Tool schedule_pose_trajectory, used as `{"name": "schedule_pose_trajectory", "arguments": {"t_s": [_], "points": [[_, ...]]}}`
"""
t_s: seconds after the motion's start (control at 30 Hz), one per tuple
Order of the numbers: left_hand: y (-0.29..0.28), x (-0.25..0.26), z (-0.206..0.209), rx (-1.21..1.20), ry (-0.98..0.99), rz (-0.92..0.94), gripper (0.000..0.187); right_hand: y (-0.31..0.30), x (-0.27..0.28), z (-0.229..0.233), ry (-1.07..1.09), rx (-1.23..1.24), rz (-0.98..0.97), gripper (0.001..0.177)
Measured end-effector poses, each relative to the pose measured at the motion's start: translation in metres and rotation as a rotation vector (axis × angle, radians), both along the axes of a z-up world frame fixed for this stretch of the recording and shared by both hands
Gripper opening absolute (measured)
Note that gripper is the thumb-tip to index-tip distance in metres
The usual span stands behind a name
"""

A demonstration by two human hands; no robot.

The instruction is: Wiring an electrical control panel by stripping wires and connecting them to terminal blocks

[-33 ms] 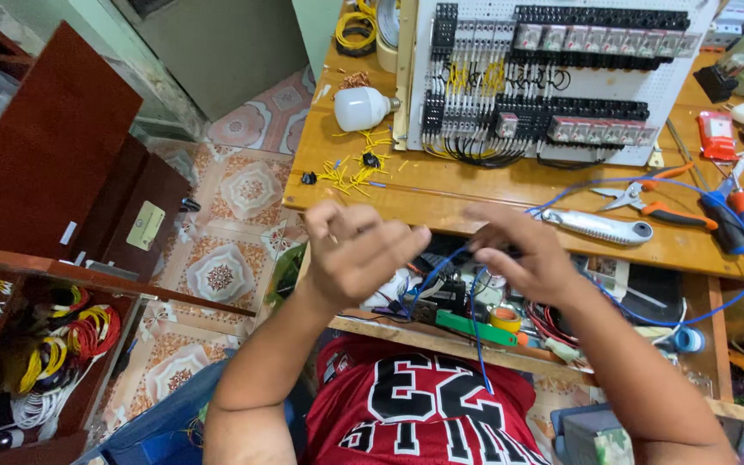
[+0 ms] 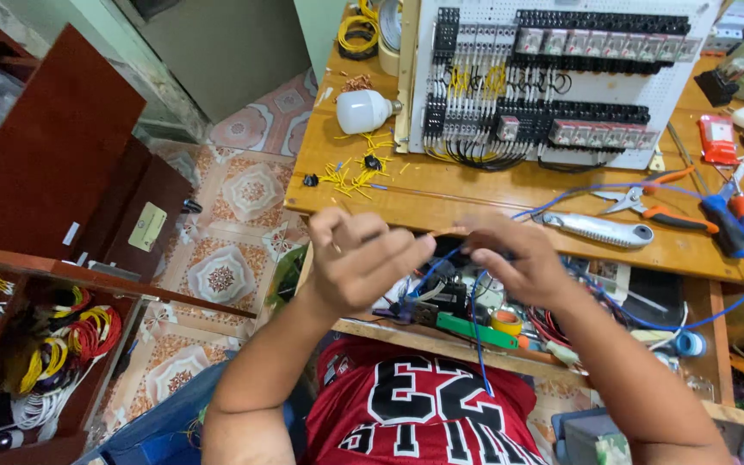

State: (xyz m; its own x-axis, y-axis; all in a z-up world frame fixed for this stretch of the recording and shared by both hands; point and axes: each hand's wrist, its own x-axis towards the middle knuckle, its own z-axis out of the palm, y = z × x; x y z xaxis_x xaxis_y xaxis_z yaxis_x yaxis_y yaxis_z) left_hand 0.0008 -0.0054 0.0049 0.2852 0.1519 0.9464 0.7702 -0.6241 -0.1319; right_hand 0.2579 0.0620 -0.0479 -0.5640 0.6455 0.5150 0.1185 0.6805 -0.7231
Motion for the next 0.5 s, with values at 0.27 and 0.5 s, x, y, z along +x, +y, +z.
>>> {"name": "schedule_pose_trajectory", "arguments": {"t_s": [0.27, 0.5], "points": [[0.072, -0.063, -0.028, 0.373, -0.389, -0.212, 0.072, 0.009, 0.011, -0.046, 0.014, -0.023, -0.242, 0.027], [0.16, -0.098, -0.046, -0.899, -0.297, -0.005, 0.084, 0.02, 0.02, -0.055, 0.24, -0.02, -0.278, 0.03]]}}
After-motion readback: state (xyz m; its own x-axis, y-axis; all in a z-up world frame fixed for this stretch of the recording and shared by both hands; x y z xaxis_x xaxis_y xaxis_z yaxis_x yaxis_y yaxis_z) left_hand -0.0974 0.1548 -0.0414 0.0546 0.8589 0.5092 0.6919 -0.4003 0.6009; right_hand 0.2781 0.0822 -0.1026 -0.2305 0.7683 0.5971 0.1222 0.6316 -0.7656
